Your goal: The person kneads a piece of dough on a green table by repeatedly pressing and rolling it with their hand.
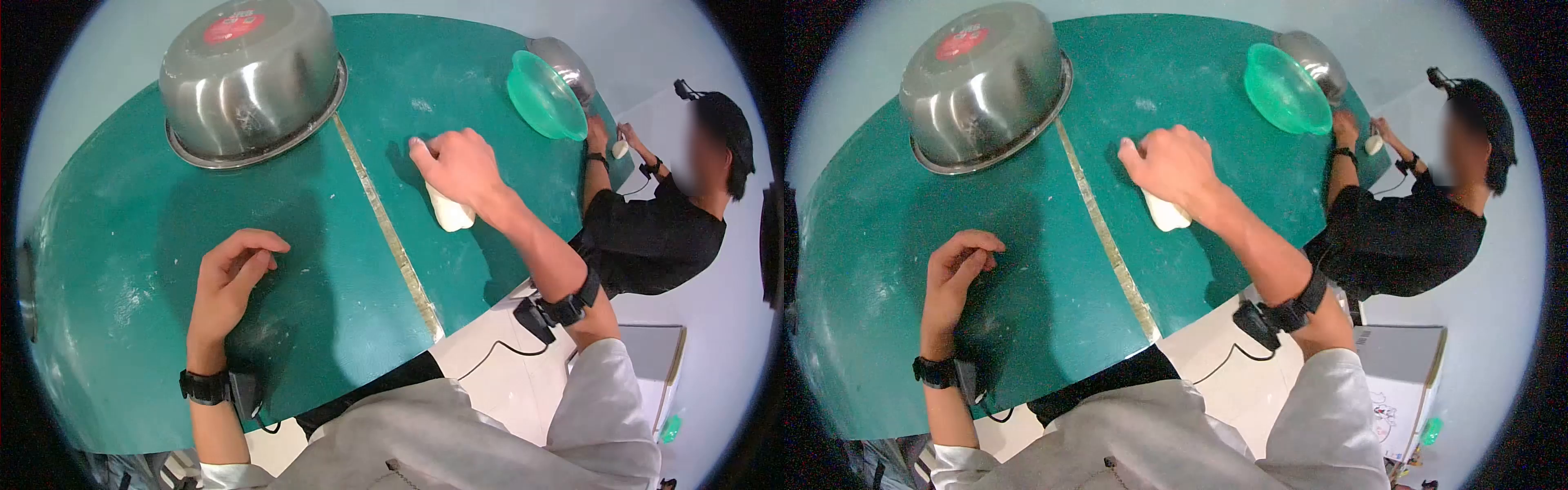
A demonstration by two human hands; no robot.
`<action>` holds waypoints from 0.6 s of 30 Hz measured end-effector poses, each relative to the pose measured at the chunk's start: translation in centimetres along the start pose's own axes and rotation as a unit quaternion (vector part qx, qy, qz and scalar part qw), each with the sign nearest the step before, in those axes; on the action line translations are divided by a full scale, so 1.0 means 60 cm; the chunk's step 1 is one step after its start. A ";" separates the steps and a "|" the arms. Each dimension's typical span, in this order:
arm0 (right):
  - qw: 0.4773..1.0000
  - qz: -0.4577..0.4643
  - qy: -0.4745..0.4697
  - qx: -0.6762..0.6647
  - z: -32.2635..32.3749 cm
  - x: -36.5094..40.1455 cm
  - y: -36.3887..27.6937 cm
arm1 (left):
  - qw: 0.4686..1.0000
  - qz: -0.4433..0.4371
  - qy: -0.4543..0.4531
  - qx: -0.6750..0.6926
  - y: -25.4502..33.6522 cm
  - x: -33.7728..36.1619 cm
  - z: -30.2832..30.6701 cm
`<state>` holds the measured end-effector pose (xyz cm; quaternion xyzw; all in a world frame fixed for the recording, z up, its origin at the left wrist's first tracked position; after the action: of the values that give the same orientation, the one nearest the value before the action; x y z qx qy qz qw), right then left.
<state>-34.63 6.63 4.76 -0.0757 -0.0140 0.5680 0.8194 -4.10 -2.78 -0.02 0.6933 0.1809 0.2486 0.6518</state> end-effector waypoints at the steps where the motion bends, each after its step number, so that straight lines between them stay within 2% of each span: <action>1: 1.000 0.010 0.028 -0.009 -0.004 -0.018 -0.005 | 1.000 -0.003 0.005 0.000 0.001 0.000 0.002; 5: 0.988 0.104 0.105 0.043 -0.025 -0.073 -0.015 | 1.000 -0.001 0.002 0.006 0.009 -0.001 0.000; 6: 0.988 0.100 0.105 0.044 -0.035 -0.088 -0.004 | 1.000 -0.001 0.002 0.001 0.007 -0.002 0.000; 8: 0.941 0.163 0.285 0.080 -0.020 -0.097 -0.004 | 1.000 -0.008 -0.004 -0.007 0.006 -0.003 -0.004; 9: 0.940 0.159 0.292 0.080 -0.015 -0.098 -0.004 | 1.000 -0.009 0.001 -0.009 0.004 -0.003 -0.003; 12: 0.946 0.160 0.278 0.047 0.002 -0.084 -0.018 | 1.000 -0.010 0.005 -0.024 0.007 0.002 -0.001; 14: 0.995 0.065 0.065 0.027 -0.002 -0.083 -0.009 | 0.999 -0.017 0.009 -0.026 0.008 0.000 0.001; 15: 0.995 0.064 0.071 0.026 0.003 -0.073 -0.008 | 1.000 -0.017 0.010 -0.019 0.006 0.001 0.001; 17: 0.975 0.151 0.128 -0.103 0.004 -0.046 -0.013 | 1.000 -0.013 0.013 -0.010 0.007 0.002 0.002; 18: 0.975 0.150 0.125 -0.104 -0.011 -0.030 -0.006 | 1.000 -0.014 0.015 -0.013 0.008 0.003 0.001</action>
<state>-34.83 4.77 4.25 -0.2321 0.0410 0.6661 0.7076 -3.96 -2.76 0.48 0.6785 0.1977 0.2519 0.6612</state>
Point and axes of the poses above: each hand's wrist, its own x-axis away from the middle knuckle, its own z-axis out of the back of the hand, y = z × x, the point moved 6 cm from there along -x, towards the middle knuckle, and after that the axes turned 7 degrees about z, right-handed, at the moved point
